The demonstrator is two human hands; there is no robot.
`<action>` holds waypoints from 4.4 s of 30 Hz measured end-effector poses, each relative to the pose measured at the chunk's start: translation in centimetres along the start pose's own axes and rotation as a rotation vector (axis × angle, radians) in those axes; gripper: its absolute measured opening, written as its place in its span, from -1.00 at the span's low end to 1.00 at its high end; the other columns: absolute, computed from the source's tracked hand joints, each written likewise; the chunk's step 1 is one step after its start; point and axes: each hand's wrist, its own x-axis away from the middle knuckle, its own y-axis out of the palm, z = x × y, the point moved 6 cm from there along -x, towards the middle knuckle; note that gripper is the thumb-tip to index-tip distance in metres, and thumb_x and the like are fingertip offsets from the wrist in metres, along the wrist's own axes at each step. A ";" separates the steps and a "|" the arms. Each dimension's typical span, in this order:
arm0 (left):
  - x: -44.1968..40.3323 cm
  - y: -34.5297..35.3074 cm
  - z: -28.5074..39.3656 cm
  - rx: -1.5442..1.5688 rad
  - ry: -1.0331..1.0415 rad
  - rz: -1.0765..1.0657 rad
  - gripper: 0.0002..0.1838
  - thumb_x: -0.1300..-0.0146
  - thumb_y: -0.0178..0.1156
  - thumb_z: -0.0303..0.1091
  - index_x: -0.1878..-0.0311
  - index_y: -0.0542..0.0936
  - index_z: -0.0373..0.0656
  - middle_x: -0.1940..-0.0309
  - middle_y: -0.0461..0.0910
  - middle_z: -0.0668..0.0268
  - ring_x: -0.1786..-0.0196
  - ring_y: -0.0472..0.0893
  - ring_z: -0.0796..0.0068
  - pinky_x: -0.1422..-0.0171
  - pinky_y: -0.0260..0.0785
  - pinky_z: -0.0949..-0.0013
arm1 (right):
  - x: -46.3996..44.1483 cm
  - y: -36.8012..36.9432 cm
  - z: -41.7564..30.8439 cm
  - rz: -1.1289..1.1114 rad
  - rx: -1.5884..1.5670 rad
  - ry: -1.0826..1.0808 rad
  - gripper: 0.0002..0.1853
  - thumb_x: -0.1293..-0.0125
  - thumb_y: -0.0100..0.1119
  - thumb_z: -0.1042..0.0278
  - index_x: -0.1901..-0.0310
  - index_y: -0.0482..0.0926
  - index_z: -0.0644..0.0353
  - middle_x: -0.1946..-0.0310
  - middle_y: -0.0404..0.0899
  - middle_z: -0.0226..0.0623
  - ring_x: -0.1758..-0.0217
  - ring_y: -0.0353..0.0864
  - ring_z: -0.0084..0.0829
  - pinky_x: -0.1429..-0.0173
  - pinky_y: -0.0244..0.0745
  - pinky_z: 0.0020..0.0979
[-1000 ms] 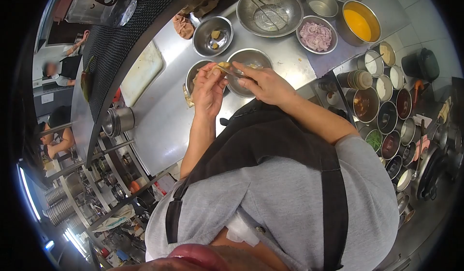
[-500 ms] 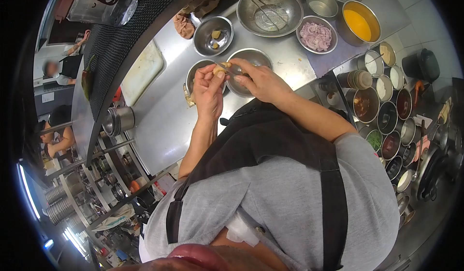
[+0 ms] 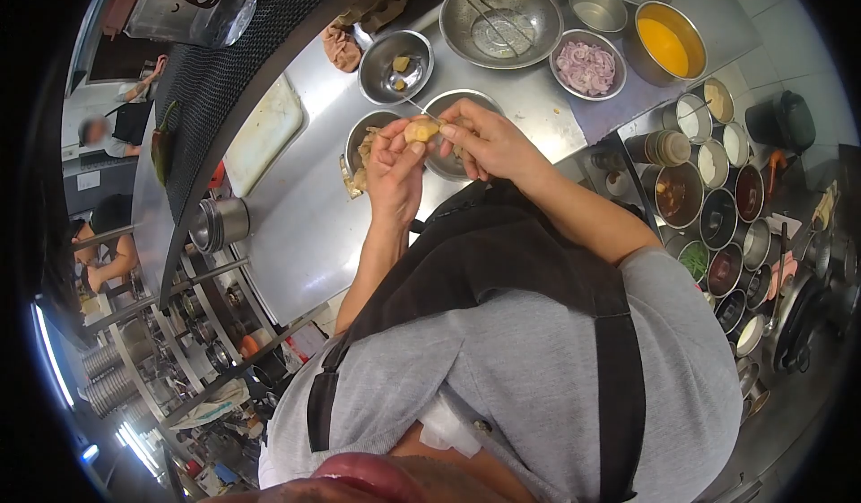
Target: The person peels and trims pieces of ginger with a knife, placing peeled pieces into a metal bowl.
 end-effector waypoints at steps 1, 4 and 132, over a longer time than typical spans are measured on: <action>-0.3 -0.4 0.1 0.026 -0.029 0.003 -0.62 -0.23 0.13 -0.65 -0.12 0.40 -0.22 -0.11 0.50 0.10 -0.14 0.52 0.32 -0.21 0.41 0.32 | 0.4 0.1 -0.6 0.009 0.086 -0.033 -0.71 -0.41 0.01 0.28 -0.08 0.41 0.23 0.40 0.59 -0.24 0.72 0.42 -0.57 0.60 0.33 -0.47; -0.4 -0.8 0.9 0.089 -0.062 0.022 -0.59 -0.22 0.13 -0.66 -0.14 0.39 -0.25 -0.13 0.48 0.09 -0.11 0.53 0.34 -0.18 0.40 0.38 | 1.0 0.5 -1.5 -0.022 0.307 -0.073 -0.62 -0.40 0.02 0.27 -0.19 0.40 0.18 0.33 0.61 -0.17 0.63 0.52 -0.44 0.46 0.45 -0.39; -1.2 -0.6 0.3 0.054 -0.174 -0.034 -0.60 -0.28 -0.01 -0.63 -0.21 0.39 -0.32 -0.08 0.52 0.02 -0.06 0.56 0.21 0.03 0.38 0.40 | -0.5 -0.4 -0.3 0.022 -0.028 -0.047 -0.67 -0.45 -0.01 0.23 -0.12 0.36 0.23 0.41 0.57 -0.31 0.71 0.43 -0.62 0.70 0.28 -0.61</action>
